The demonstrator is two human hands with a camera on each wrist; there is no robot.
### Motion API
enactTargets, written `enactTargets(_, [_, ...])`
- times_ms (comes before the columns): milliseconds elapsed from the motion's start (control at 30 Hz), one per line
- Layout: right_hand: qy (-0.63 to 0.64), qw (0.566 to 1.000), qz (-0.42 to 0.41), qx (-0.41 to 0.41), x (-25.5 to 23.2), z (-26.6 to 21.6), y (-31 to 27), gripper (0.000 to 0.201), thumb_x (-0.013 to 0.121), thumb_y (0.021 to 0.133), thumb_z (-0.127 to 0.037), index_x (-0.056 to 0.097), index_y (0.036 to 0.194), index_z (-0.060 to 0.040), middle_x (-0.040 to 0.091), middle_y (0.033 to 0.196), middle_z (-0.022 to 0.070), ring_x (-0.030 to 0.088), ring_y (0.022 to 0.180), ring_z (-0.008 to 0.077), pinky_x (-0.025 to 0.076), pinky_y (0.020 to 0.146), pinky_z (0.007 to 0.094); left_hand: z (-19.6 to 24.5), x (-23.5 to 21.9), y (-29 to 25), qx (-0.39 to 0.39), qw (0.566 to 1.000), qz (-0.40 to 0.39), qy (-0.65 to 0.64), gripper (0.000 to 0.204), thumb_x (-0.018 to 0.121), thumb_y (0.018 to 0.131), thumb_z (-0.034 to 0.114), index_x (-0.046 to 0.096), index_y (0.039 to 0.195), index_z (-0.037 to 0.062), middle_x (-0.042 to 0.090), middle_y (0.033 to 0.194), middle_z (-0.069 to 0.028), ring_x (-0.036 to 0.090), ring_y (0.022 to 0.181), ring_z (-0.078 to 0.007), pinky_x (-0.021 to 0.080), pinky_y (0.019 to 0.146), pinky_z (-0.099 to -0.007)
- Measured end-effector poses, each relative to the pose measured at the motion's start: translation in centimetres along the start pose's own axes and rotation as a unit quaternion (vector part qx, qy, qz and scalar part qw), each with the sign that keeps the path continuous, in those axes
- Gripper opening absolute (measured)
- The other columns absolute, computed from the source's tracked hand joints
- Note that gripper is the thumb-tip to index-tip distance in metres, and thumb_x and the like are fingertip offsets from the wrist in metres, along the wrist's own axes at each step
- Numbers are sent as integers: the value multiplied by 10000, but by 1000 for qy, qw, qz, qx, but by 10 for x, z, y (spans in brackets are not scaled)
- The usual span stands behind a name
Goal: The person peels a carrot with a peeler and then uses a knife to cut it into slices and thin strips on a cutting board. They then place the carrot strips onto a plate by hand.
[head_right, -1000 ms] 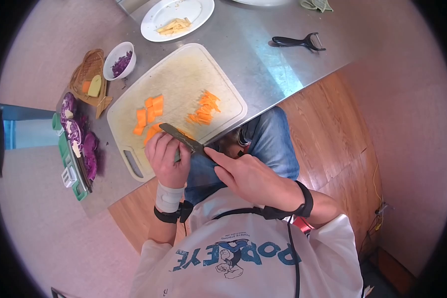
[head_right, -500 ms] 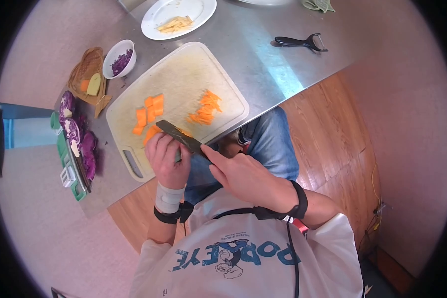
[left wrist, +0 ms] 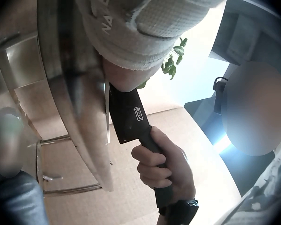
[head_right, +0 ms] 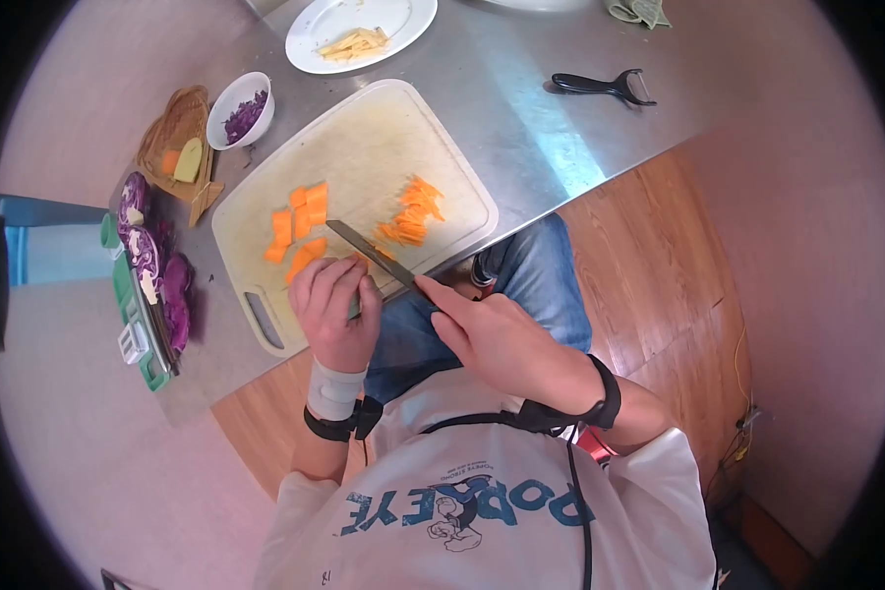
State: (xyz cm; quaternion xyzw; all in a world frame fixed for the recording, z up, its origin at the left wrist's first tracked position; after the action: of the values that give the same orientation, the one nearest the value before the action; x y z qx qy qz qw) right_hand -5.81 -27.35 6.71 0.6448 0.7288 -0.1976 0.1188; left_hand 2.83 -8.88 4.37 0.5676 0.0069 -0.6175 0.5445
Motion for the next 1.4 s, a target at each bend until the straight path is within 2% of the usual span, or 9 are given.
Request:
enactTargets(367, [29, 994, -103, 25, -14, -9, 1, 567, 559, 1066, -132, 400, 1596, -11, 643, 725, 235, 655, 644, 428, 519, 619, 497, -2, 2, 1, -8, 1000, -30, 7, 271, 794, 761, -4, 748, 1028, 22, 732, 1101, -76, 658, 1077, -303, 487, 975, -453])
enactTargets(800, [82, 988, -125, 38, -18, 1, 9, 581, 536, 1073, -115, 377, 1627, -39, 593, 684, 230, 632, 609, 409, 503, 601, 456, 2, 0, 7, -25, 999, -35, 6, 255, 762, 741, -48, 750, 990, 0, 745, 1084, -106, 674, 1060, -327, 503, 942, -461])
enactTargets(867, [135, 983, -121, 42, -16, 12, 11, 548, 499, 1103, -143, 391, 1632, -52, 589, 662, 145, 597, 552, 281, 488, 575, 364, 2, 0, 6, -31, 998, -48, 5, 257, 763, 757, -44, 754, 1009, 7, 747, 1090, -98, 670, 1065, -321, 505, 951, -454])
enactTargets(900, [135, 983, -120, 41, -17, 13, 11, 548, 499, 1103, -143, 391, 1632, -52, 589, 662, 145, 597, 552, 281, 488, 575, 364, 2, 0, 4, -30, 998, -48, 6, 257, 763, 757, -44, 754, 1009, 7, 747, 1090, -98, 670, 1065, -321, 505, 951, -454])
enactTargets(1000, [341, 903, -144, 218, -24, 22, 18, 496, 453, 1153, -238, 442, 1616, -60, 503, 740, -44, 440, 605, 31, 415, 540, 217, 1, 2, 1, -28, 999, -35, 9, 252, 766, 777, -38, 754, 1023, 14, 746, 1093, -89, 667, 1066, -318, 505, 954, -448])
enactTargets(1033, [339, 904, -140, 218, -27, 24, 20, 496, 453, 1153, -238, 442, 1616, -60, 503, 740, -44, 440, 605, 31, 415, 540, 217, 1, 3, 0, -22, 999, -28, 13, 262, 780, 773, -20, 754, 1029, 28, 739, 1088, -78, 667, 1060, -307, 506, 956, -449])
enactTargets(1100, [445, 840, -150, 271, -29, 28, 19, 477, 447, 1155, -255, 477, 1593, -69, 491, 750, -38, 407, 574, 33, 389, 503, 219, -1, 4, 0, -16, 1000, -15, 14, 273, 793, 769, -2, 753, 1036, 41, 731, 1083, -67, 667, 1054, -296, 507, 959, -450])
enactTargets(1267, [418, 856, -104, 286, -36, 26, 12, 558, 449, 1155, -311, 344, 1661, -101, 464, 766, -50, 381, 549, 29, 313, 479, 206, 0, 2, -2, -6, 1000, 13, 4, 259, 789, 780, -17, 751, 1031, 36, 736, 1089, -72, 667, 1064, -305, 500, 966, -436])
enactTargets(1400, [399, 877, -36, 265, -37, 7, 3, 511, 438, 1162, -286, 391, 1637, -104, 433, 734, -41, 347, 521, 45, 275, 457, 220, -1, 2, -5, 6, 999, 42, -4, 247, 798, 781, 4, 750, 1019, 48, 730, 1084, -65, 665, 1066, -296, 493, 974, -429])
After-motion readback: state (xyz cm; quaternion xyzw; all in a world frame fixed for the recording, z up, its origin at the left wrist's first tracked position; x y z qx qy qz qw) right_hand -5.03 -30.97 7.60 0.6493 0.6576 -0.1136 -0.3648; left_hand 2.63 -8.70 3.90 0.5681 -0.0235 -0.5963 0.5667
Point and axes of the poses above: each hand's wrist, its own y-axis towards the middle knuckle, its own x-axis out of the palm, z = x × y, the point moved 4 cm from there along y, towards the middle knuckle
